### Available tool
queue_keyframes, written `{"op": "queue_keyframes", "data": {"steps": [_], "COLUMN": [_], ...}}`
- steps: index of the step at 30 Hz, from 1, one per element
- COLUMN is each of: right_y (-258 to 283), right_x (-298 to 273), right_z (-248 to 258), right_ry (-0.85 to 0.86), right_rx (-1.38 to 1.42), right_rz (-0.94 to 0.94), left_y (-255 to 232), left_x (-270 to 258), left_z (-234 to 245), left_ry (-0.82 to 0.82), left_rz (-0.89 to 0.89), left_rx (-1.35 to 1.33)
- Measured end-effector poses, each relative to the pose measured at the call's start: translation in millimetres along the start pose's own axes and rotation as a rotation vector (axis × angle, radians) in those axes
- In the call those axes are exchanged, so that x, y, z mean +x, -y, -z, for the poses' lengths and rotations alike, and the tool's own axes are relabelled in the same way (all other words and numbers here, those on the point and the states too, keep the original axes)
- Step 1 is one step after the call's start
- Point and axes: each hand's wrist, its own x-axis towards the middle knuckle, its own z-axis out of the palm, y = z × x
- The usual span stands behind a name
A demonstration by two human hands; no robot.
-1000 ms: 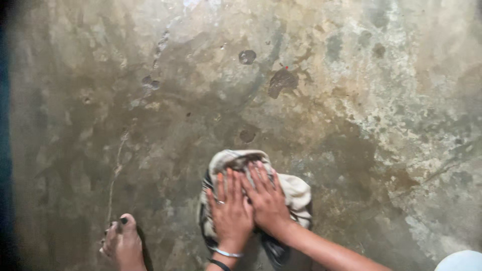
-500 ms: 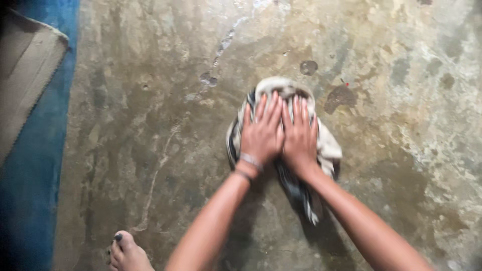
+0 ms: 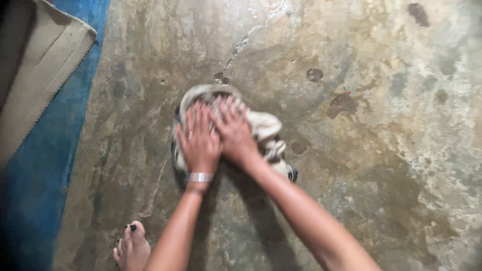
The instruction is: The person wrings out a cloth in a bucket of water and then wipes the floor and stairs by hand.
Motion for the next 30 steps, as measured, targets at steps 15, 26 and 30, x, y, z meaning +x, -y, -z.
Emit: {"op": "queue_keyframes", "data": {"steps": [15,26,30], "right_y": [-4.4,-131.2,-123.2], "right_x": [-191.7,10.2,18.9], "right_z": [71.2,31.4,34.8], "right_ry": [0.086,-0.117,-0.104], "right_rx": [-0.284,-0.347,-0.308], "right_rz": [-0.31,-0.356,-0.374], "left_y": [-119.2,-106.4,-99.4], "left_x": [-119.1,123.9,121.9], "left_z": [18.1,-71.8,-74.2], "left_ry": [0.121,-0.086,-0.112], "left_rz": [-0.272,-0.312,-0.287], "left_rx": [-0.256,-0.213,-0.185]}}
